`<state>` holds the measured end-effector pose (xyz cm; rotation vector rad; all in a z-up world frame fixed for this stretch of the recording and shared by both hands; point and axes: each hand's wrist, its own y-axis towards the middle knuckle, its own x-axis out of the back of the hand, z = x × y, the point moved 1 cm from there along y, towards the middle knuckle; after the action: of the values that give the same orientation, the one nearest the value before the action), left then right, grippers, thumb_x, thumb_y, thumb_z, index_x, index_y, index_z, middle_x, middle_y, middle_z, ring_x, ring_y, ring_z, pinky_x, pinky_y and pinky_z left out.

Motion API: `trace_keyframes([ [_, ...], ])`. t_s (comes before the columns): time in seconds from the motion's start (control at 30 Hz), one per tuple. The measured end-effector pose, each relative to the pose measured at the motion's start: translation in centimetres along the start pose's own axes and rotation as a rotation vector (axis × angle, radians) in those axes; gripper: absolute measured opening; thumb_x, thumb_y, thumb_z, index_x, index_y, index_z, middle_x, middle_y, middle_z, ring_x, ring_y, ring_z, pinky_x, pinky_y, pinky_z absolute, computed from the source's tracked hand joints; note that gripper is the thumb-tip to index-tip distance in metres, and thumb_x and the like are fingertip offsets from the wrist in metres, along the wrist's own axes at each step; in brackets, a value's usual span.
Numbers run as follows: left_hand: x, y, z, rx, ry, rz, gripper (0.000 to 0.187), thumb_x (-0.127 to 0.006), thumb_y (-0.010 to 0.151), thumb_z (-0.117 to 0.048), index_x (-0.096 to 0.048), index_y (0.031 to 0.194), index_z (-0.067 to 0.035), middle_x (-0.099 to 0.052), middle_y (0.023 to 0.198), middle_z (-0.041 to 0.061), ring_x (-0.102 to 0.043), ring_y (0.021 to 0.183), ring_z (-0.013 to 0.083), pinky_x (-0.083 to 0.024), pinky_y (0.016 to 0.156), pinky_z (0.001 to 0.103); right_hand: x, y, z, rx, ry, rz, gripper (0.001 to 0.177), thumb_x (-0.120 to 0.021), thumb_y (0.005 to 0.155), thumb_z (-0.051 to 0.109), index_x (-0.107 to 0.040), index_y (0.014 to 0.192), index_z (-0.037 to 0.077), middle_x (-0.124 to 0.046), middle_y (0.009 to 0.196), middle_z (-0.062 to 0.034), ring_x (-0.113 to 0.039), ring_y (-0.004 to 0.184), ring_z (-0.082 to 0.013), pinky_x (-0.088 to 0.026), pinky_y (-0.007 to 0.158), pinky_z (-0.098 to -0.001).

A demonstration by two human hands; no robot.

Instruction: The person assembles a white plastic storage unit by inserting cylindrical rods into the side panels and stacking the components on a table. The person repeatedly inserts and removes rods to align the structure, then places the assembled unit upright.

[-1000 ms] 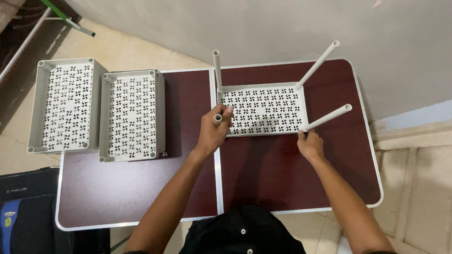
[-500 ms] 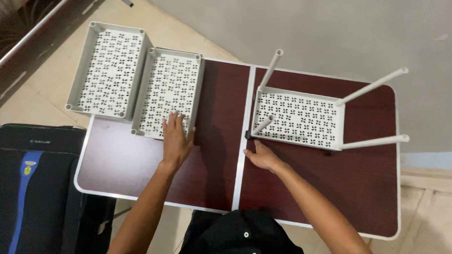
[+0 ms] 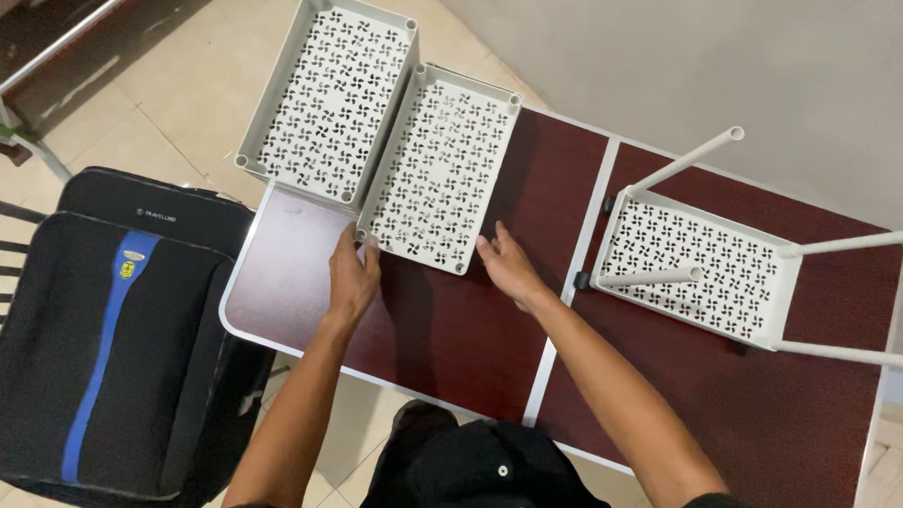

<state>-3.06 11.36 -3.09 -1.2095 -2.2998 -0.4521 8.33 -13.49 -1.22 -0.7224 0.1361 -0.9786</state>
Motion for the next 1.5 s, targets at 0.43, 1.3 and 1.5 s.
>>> trace_keyframes([
  [0.43, 0.9, 0.3, -2.2, 0.052, -0.116, 0.022, 0.041, -0.064, 0.1, -0.019, -0.063, 0.128, 0.011, -0.074, 0.101, 0.024, -0.072, 0.096, 0.0246, -0.055, 0.086, 0.038, -1.6, -2.1, 0.5, 0.045, 0.314, -0.111, 0.065, -0.05, 0.101, 0.002, -0.024, 0.16, 0.012, -0.069, 0.123, -0.0199, -0.071, 0.103, -0.0245, -0.066, 0.083, -0.0394],
  [1.3, -2.4, -2.0, -15.0, -0.569, 0.09, 0.506, 0.013, -0.063, 0.095, -0.007, -0.062, 0.107, -0.005, -0.047, 0.138, 0.041, -0.048, 0.129, 0.0553, -0.049, 0.102, 0.053, 6.7, -11.1, 0.3, 0.414, 0.43, -0.785, 0.04, -0.046, 0.107, 0.021, -0.063, 0.136, 0.0, -0.072, 0.112, -0.0076, -0.065, 0.094, -0.011, -0.056, 0.082, -0.0282],
  [1.5, -2.4, -2.4, -17.6, -0.748, -0.133, 0.459, 0.016, -0.07, 0.095, -0.011, -0.062, 0.102, 0.0, -0.048, 0.151, 0.027, -0.044, 0.138, 0.0513, -0.037, 0.113, 0.059, 7.7, -13.2, 4.8, 0.572, 0.18, -0.849, 0.05, -0.053, 0.108, 0.025, -0.049, 0.146, -0.006, -0.067, 0.126, -0.0155, -0.063, 0.11, -0.0162, -0.052, 0.096, -0.0317],
])
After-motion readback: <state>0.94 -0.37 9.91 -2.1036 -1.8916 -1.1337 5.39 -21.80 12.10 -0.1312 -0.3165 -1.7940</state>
